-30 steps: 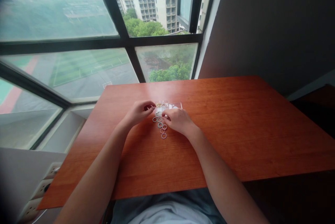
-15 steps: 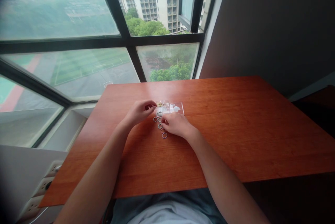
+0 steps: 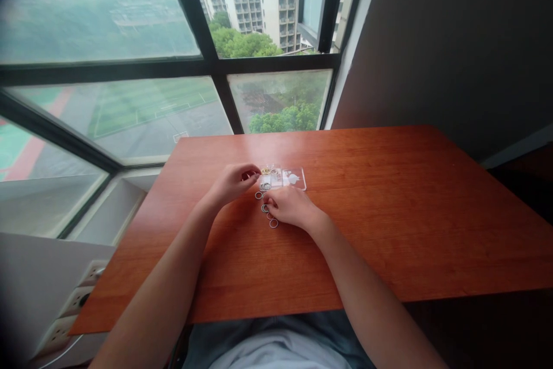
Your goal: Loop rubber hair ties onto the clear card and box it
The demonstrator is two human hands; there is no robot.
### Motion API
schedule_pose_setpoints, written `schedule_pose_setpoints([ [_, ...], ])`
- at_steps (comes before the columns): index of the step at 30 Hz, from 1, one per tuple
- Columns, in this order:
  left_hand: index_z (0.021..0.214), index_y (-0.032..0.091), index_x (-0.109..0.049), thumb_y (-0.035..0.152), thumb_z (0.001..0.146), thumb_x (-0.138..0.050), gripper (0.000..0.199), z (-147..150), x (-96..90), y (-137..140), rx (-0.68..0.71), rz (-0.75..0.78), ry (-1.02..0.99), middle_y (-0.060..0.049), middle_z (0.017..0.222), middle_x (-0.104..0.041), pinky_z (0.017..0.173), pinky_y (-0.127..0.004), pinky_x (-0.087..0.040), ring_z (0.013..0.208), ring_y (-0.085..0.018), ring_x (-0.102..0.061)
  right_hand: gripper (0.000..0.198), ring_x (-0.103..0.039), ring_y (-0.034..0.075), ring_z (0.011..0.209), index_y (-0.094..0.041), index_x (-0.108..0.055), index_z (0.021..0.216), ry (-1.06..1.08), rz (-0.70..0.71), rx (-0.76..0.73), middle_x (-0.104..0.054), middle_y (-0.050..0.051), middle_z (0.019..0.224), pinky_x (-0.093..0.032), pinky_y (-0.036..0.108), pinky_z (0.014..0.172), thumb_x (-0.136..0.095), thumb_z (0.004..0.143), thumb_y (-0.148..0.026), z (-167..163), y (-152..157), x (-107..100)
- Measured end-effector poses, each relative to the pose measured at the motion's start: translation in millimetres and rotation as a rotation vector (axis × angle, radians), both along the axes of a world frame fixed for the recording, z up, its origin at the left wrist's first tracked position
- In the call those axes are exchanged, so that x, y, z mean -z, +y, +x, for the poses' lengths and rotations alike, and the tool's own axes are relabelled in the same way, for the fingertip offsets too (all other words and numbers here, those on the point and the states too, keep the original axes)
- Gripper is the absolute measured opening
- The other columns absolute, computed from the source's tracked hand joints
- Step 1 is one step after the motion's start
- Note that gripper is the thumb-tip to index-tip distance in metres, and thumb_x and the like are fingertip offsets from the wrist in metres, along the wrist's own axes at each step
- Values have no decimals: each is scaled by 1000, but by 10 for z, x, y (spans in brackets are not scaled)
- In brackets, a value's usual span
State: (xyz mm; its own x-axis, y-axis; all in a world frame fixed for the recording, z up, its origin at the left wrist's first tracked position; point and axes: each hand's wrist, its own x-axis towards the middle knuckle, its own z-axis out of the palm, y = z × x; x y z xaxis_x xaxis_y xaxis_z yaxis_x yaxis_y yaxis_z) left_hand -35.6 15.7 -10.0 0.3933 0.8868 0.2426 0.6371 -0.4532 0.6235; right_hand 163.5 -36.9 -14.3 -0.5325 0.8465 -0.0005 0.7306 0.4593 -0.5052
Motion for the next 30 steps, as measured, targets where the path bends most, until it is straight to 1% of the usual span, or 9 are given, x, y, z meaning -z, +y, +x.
schedule_pose_setpoints([
  [2,87,15,-71,22,80,-56,19,1,11,5,6,0,-3,-4,73,-69,57,-20,-41,61,-11,-57,18,-64,13,72,-26,-68,92,-5,6,-12,-72,-3,79,-38,21,60,-56,83,-16,-2,-6,4],
  [6,88,16,-71,22,80,-56,19,1,27,10,16,9,8,-4,74,-69,58,-20,-41,62,-12,-57,10,-64,13,72,-24,-66,85,-34,19,-1,-71,-1,79,-37,21,60,-58,83,-20,-4,-7,5],
  [11,88,16,-71,22,81,-55,18,1,32,10,15,9,17,-4,76,-69,59,-20,-41,63,-11,-57,9,-63,15,72,-25,-65,83,-78,3,20,-70,-2,72,-34,22,57,-56,84,-24,-17,-2,-17],
  [15,88,16,-71,22,81,-55,18,2,45,7,23,14,17,-4,75,-69,58,-20,-40,62,-11,-57,7,-62,17,73,-25,-65,80,-162,47,58,-70,0,77,-30,25,55,-59,82,-27,-38,-8,-24],
  [19,88,15,-71,23,81,-55,18,2,59,5,20,17,4,-4,74,-69,58,-20,-40,62,-11,-56,9,-62,17,71,-24,-64,76,-163,55,65,-70,1,77,-30,26,56,-58,82,-26,-52,-15,-12],
  [26,87,15,-70,22,82,-55,18,-2,34,3,20,12,23,-4,75,-69,59,-19,-40,63,-11,-57,11,-61,17,76,-23,-68,83,-89,71,106,-70,0,77,-32,25,61,-57,81,-26,-47,20,-14],
  [30,88,15,-70,21,81,-55,17,6,30,-1,17,22,28,-4,75,-69,59,-19,-41,63,-11,-57,14,-60,16,77,-23,-68,88,-56,44,100,-69,0,77,-34,25,64,-55,83,-25,-19,24,-30],
])
